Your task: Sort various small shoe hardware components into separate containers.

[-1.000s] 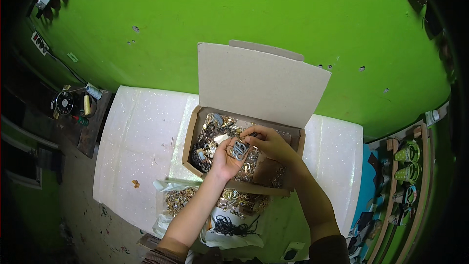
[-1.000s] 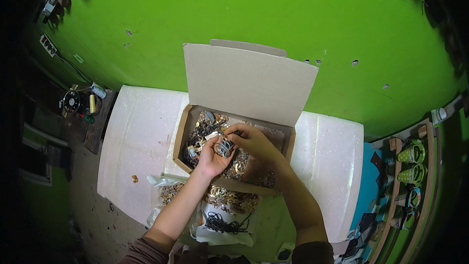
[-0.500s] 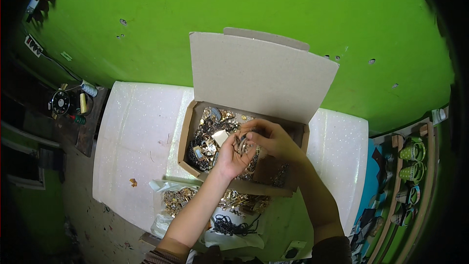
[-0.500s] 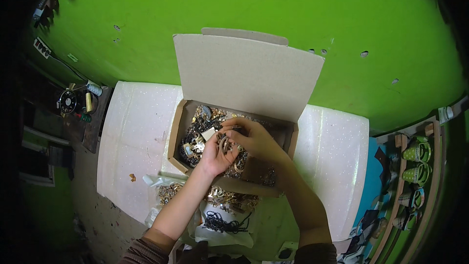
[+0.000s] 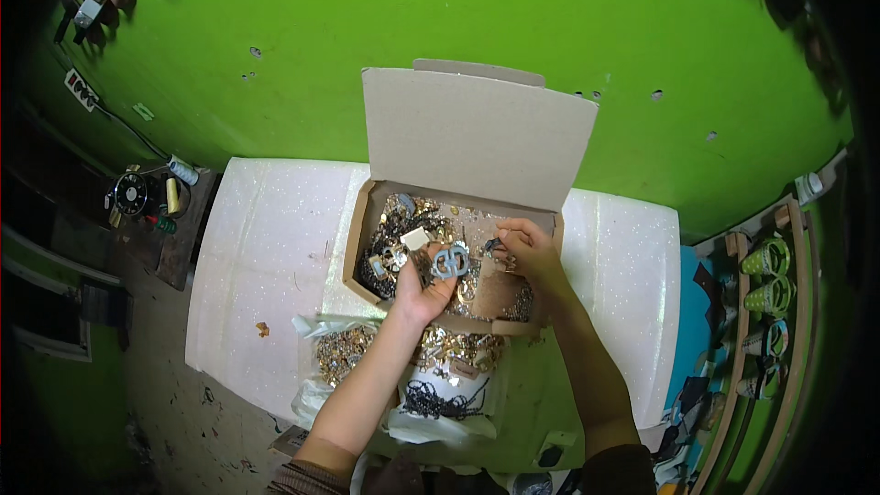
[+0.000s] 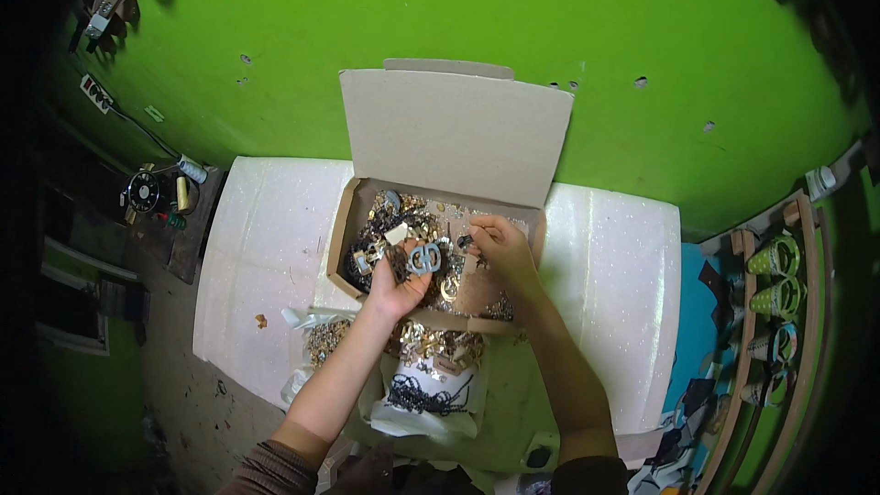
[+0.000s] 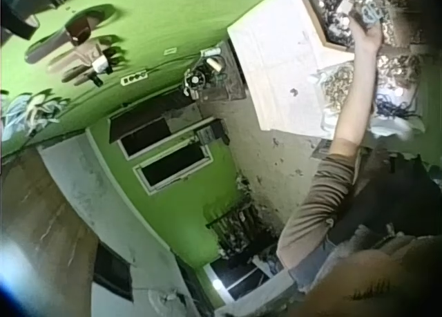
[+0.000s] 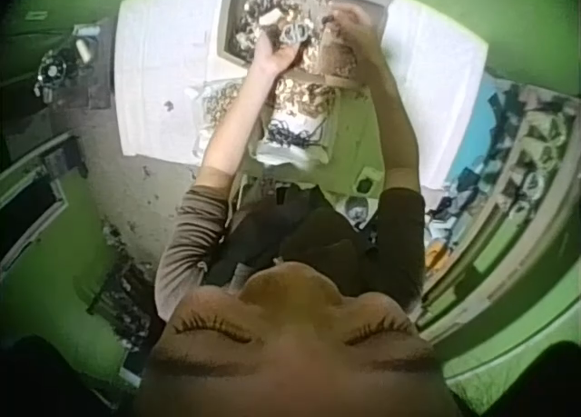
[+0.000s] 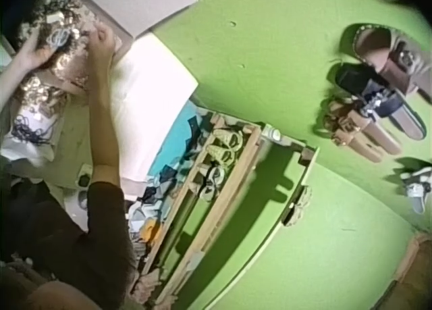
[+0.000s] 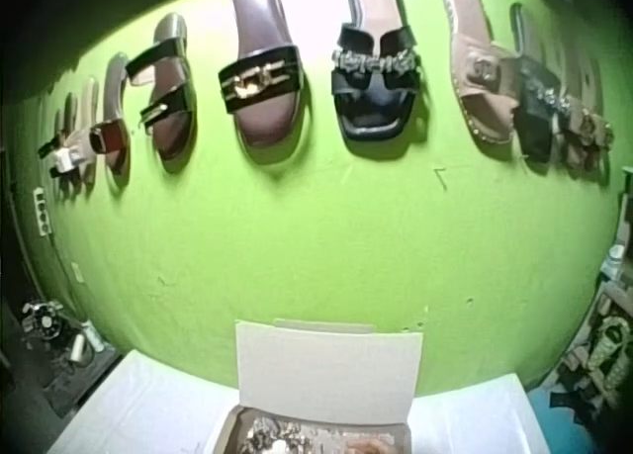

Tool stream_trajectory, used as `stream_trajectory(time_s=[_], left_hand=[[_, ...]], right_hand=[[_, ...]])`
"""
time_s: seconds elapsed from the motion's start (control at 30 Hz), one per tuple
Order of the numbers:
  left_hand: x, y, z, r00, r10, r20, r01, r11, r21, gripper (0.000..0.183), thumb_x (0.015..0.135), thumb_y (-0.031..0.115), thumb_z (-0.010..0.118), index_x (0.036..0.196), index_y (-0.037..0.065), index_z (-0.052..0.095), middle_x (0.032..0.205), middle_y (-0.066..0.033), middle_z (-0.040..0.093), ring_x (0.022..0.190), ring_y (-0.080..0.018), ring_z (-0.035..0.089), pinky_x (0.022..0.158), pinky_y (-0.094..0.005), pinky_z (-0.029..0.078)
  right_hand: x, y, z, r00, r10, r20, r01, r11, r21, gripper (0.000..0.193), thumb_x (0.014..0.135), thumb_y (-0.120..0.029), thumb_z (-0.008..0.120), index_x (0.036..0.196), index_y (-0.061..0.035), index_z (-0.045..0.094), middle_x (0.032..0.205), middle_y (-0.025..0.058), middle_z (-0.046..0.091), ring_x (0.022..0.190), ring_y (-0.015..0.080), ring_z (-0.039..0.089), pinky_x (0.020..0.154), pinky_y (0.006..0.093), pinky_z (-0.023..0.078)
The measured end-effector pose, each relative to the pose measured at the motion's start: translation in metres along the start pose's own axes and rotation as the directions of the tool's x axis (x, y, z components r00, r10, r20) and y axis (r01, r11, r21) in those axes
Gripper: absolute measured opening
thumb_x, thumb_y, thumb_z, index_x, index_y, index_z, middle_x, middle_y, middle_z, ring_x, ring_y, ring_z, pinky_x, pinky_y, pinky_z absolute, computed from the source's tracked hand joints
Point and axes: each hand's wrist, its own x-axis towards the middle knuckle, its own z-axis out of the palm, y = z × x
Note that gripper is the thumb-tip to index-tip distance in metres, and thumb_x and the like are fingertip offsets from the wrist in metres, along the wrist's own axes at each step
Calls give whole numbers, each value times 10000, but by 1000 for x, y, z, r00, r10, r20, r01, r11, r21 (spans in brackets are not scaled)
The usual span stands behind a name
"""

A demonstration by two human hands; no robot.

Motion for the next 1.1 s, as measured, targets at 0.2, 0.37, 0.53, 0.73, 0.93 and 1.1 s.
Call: stream_trajectory(time_s=[0.2, 0.37, 0.53, 0.73, 0.93, 1.1], left_hand=[[-7, 10, 4, 996, 46, -74, -40, 996, 80, 234, 893, 194, 346, 902, 45, 526, 880, -96, 593, 779, -207, 586, 710, -346, 515], [-8, 38, -3, 998, 60, -24, -57, 994, 98, 233, 881, 191, 368, 886, 16, 523, 880, -121, 581, 814, -223, 576, 739, -338, 502], [-7, 34, -4, 990, 119, -72, -111, 988, 109, 231, 889, 191, 357, 886, 16, 509, 906, -114, 568, 847, -223, 564, 784, -348, 484], [-5, 46, -4, 997, 78, -22, -76, 993, 88, 238, 887, 171, 358, 929, 3, 522, 920, -114, 578, 863, -214, 565, 789, -350, 483], [2, 41, -2, 999, 38, -11, -37, 996, 81, 262, 886, 153, 359, 991, -15, 531, 1000, -118, 576, 922, -218, 558, 824, -351, 472], [4, 38, -3, 999, 34, 4, -34, 997, 69, 287, 893, 155, 345, 1040, -24, 515, 1051, -128, 558, 942, -215, 549, 830, -349, 475]], right_hand=[[-6, 13, -3, 971, -238, -16, 145, 641, -754, 265, 798, -105, 498, 1041, -6, 532, 931, 175, 578, 845, 303, 569, 793, 341, 438], [-1, 28, 8, 868, -413, 277, 435, 360, -825, 269, 758, -47, 455, 1004, -7, 554, 919, 190, 570, 882, 317, 544, 789, 348, 429], [29, 72, 11, 880, 64, 471, 450, 204, -869, 265, 719, -62, 507, 971, -21, 580, 973, 189, 554, 946, 310, 515, 837, 350, 411], [24, 80, 27, 876, -81, 475, 481, 79, -873, 480, 655, -81, 598, 1122, -79, 485, 1193, 145, 411, 1096, 306, 414, 878, 393, 380], [39, 74, 12, 870, -99, 482, 492, 209, -845, 175, 705, -76, 533, 877, -54, 516, 918, 144, 507, 884, 318, 507, 728, 413, 441], [42, 57, 11, 789, -487, 375, 490, 130, -862, 178, 689, -75, 555, 859, -31, 527, 845, 149, 517, 803, 320, 523, 710, 397, 435]])
